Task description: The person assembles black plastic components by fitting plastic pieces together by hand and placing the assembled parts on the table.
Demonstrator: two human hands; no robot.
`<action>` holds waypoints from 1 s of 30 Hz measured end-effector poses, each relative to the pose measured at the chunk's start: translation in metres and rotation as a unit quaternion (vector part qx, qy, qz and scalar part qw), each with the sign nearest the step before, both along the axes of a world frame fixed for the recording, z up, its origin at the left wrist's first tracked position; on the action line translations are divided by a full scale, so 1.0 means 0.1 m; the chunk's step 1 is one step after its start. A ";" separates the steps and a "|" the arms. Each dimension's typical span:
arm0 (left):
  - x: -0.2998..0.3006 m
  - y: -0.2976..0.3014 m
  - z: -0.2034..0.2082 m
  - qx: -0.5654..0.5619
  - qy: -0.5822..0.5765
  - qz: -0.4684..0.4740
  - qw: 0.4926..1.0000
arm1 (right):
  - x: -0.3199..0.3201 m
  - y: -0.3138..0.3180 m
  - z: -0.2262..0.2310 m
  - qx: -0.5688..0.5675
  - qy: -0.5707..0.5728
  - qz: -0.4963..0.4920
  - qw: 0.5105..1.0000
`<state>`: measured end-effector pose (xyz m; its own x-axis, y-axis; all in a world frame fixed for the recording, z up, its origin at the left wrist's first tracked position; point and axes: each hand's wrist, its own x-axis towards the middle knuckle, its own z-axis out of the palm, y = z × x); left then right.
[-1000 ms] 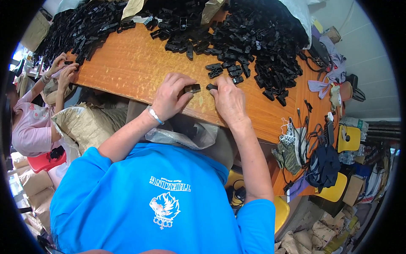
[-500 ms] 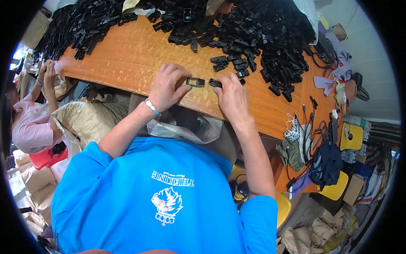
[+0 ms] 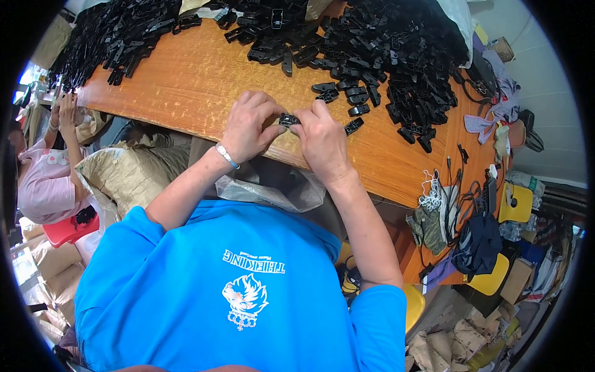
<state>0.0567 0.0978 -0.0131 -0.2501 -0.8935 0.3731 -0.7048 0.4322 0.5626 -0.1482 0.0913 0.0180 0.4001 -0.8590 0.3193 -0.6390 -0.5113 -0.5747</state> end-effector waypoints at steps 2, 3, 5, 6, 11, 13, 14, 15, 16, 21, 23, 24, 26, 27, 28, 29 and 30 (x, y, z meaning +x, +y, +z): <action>0.00 0.00 0.02 0.003 0.001 -0.003 1.000 | -0.01 -0.01 0.00 -0.001 0.007 0.002 1.000; -0.01 -0.01 0.03 0.005 0.002 -0.006 1.000 | -0.02 -0.01 0.00 -0.004 0.013 0.005 1.000; 0.06 -0.07 0.04 0.031 0.029 -0.025 0.999 | -0.02 0.00 -0.01 -0.006 0.016 0.001 1.000; 0.08 -0.09 0.04 0.056 0.055 -0.043 0.996 | -0.01 0.00 -0.02 -0.010 0.017 -0.001 1.000; -0.03 -0.15 0.16 0.086 -0.011 0.004 0.996 | 0.01 0.04 -0.10 -0.022 0.012 -0.024 0.999; -0.06 -0.18 0.20 0.097 -0.037 0.012 0.994 | 0.01 0.04 -0.17 -0.037 0.008 -0.033 0.999; -0.06 -0.18 0.19 0.103 -0.044 0.015 0.994 | 0.02 0.04 -0.17 -0.026 0.011 -0.036 0.999; -0.05 -0.18 0.19 0.109 -0.051 0.019 0.993 | 0.03 0.05 -0.17 -0.032 0.012 -0.039 0.999; -0.05 -0.16 0.20 0.102 -0.051 0.016 0.993 | 0.03 0.07 -0.16 -0.034 0.015 -0.042 0.998; 0.07 -0.05 0.17 0.058 -0.048 -0.033 0.997 | -0.17 0.29 -0.05 0.024 -0.024 -0.009 0.999; 0.09 -0.10 0.15 0.061 -0.023 -0.033 0.997 | -0.40 0.35 0.02 0.011 -0.003 -0.068 0.998; 0.07 -0.15 0.15 0.024 -0.005 -0.018 1.000 | -0.50 0.35 0.06 0.010 0.003 -0.106 0.994; 0.03 -0.30 0.20 -0.016 0.010 -0.002 1.000 | -0.66 0.29 0.09 0.025 0.021 -0.156 0.987; 0.00 -0.40 0.23 -0.048 -0.018 0.028 0.998 | -0.69 0.26 0.08 0.043 0.041 -0.209 0.976; -0.01 -0.49 0.25 -0.080 -0.045 0.057 0.994 | -0.67 0.23 0.05 0.041 0.038 -0.206 0.977; -0.02 -0.58 0.23 -0.082 -0.046 0.060 0.994 | -0.66 0.18 0.02 0.034 0.066 -0.209 0.975; -0.04 -0.67 0.20 -0.071 -0.084 0.063 0.992 | -0.66 0.15 0.00 0.029 0.093 -0.213 0.972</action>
